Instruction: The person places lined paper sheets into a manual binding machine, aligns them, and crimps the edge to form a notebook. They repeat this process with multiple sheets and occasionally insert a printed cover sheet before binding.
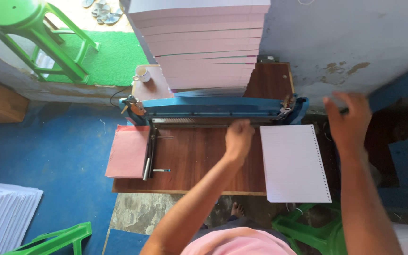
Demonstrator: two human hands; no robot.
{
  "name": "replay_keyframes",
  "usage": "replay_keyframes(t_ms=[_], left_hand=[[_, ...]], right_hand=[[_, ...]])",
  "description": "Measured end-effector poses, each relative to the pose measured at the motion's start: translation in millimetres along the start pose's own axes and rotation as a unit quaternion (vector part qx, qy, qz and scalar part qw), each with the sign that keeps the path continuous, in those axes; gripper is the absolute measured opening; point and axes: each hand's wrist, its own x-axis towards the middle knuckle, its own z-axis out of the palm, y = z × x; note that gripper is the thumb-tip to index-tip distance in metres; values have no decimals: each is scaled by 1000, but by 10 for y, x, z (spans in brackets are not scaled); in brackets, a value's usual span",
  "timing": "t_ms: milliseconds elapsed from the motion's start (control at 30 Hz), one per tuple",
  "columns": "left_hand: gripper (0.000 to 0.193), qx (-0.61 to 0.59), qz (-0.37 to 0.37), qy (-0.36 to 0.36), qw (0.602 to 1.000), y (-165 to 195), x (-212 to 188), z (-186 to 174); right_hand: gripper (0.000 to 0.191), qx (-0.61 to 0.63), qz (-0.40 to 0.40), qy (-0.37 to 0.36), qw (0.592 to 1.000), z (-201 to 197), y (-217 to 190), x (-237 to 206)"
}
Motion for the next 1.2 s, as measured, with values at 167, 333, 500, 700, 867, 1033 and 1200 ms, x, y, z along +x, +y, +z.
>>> replay_keyframes(t_ms=[167,333,500,700,867,1033,1200], left_hand=[[36,-109,119,-8,987,681,186,-532],[40,-133,135,-27,982,1398,241,-1051],[47,-124,146,-22,981,1930,222,-1411],[47,-127,146,-23,981,2144,230,-1672],[47,-134,136,-32,981,2155,267,-1764],[47,-131,127,-45,982,2197,279,-1768],[46,-125,125,-64,982,2272,288,-1752]], right_hand=[[18,30,-210,-13,977,20,-1090,1131],[16,26,-383,-30,923,177,-1974,1924],[21,-20,-314,-120,942,503,-2462,2266],[25,-85,-336,-144,927,747,-2588,2440],[25,-113,-245,-195,943,843,-2616,2467],[22,-102,-249,-199,942,833,-2702,2519],[21,-96,-187,-232,950,759,-2826,2587]])
